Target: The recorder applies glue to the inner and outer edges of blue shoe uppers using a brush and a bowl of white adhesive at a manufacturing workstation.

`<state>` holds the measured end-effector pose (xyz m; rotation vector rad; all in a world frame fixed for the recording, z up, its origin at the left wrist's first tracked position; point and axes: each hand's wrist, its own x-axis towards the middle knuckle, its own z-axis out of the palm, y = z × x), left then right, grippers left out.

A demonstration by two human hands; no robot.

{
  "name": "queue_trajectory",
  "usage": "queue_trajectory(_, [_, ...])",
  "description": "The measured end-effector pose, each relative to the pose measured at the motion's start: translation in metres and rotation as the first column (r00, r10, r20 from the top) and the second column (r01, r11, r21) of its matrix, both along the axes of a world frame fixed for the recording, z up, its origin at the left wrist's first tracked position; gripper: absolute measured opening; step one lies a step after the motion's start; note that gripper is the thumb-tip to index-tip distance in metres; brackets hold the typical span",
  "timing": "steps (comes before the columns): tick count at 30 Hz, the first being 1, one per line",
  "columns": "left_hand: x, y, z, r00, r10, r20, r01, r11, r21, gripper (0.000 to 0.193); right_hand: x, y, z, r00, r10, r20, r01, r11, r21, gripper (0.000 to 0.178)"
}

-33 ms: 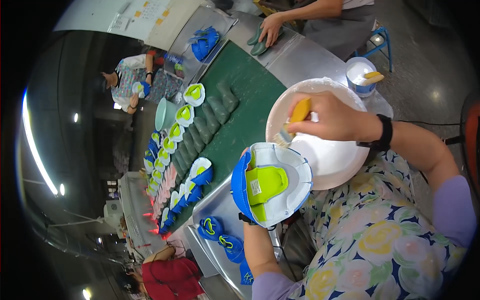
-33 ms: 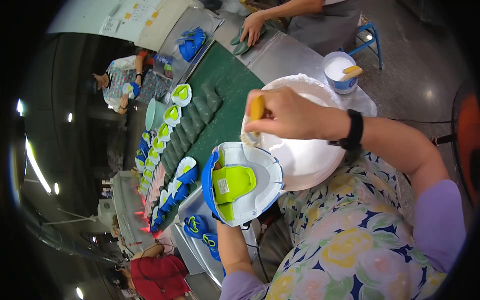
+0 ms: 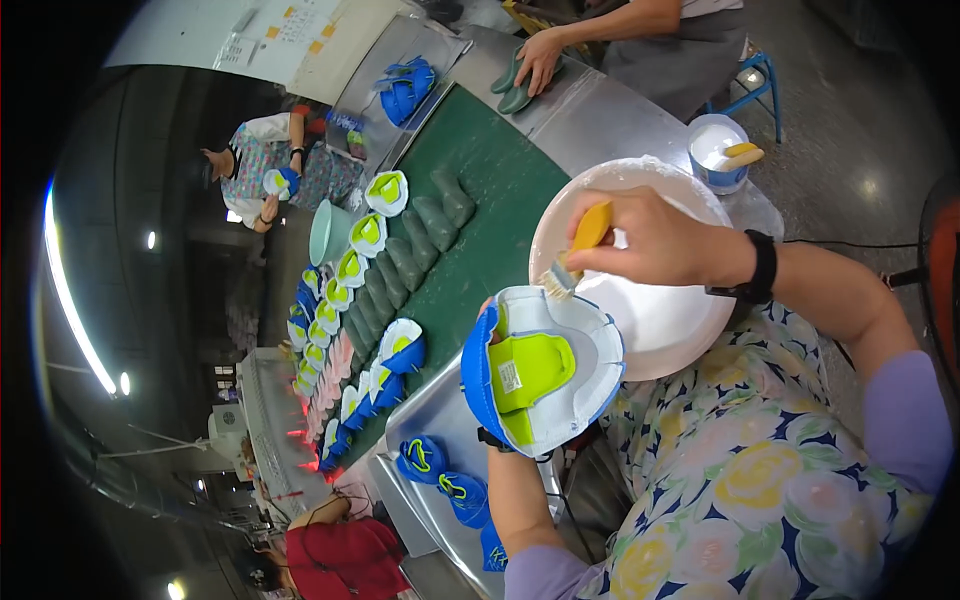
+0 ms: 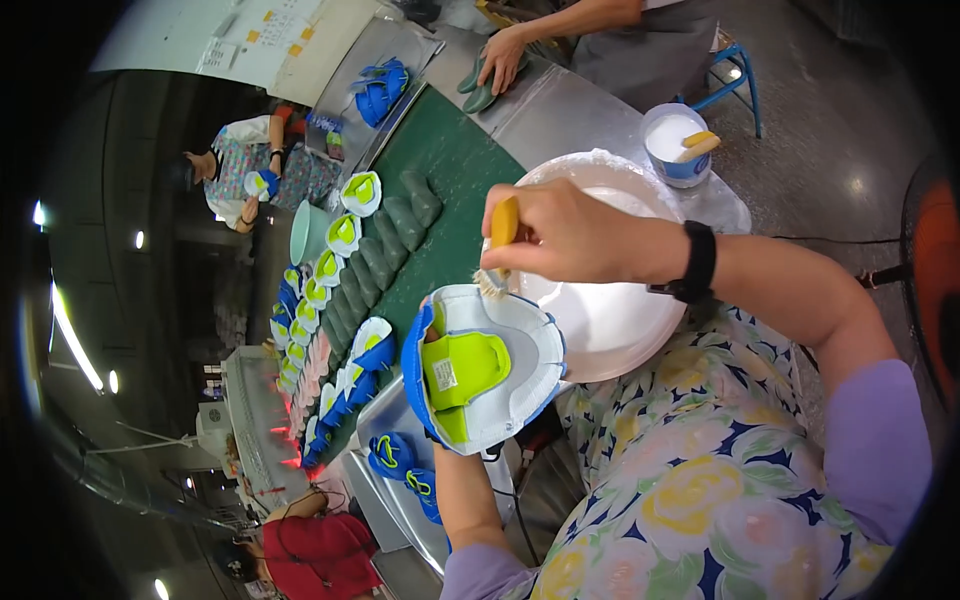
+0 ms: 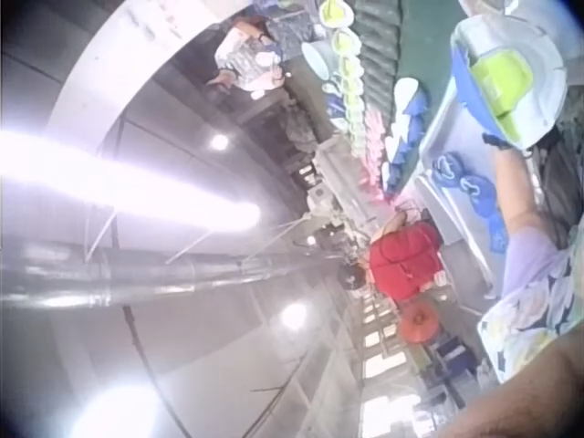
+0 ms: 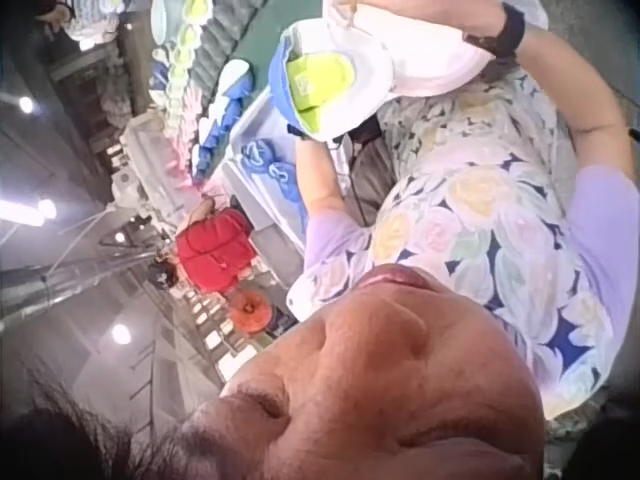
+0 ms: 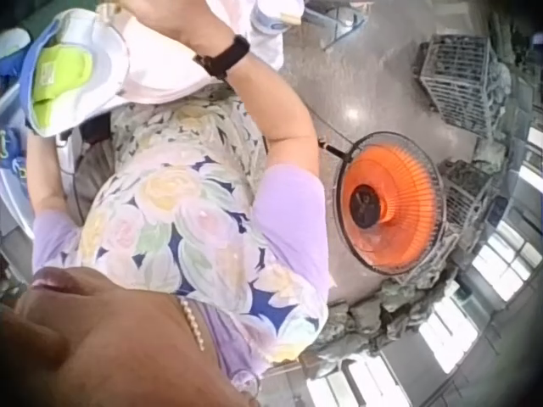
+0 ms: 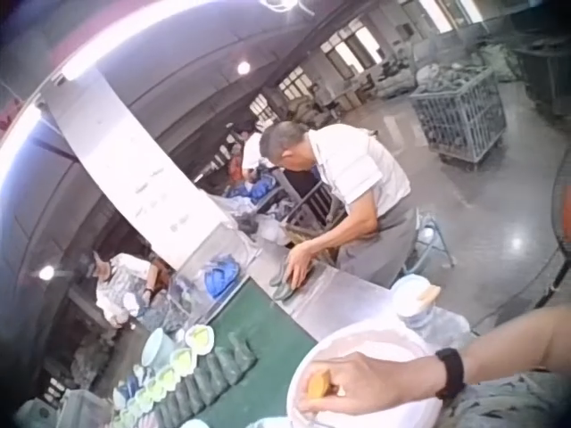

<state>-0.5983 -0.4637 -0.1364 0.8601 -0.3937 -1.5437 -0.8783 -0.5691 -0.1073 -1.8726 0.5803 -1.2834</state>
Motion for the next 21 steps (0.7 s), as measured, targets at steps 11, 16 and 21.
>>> queue_trajectory(11, [-0.022,-0.003,0.012,0.976,0.069,0.207,-0.065,0.997,-0.028,0.05,0.009,-0.007,0.011,0.992,-0.105,0.072,0.119,0.963,-0.24,0.029])
queue_trajectory(16, [-0.001,-0.003,-0.009,0.944,0.132,0.302,-0.114,0.991,-0.075,0.049,0.013,-0.01,-0.002,0.994,-0.026,-0.11,0.029,0.999,0.032,0.029])
queue_trajectory(21, [0.104,-0.006,-0.06,0.884,0.305,0.354,-0.328,0.945,0.004,0.05,-0.004,-0.006,-0.012,0.983,0.075,-0.17,0.009,0.895,0.447,0.022])
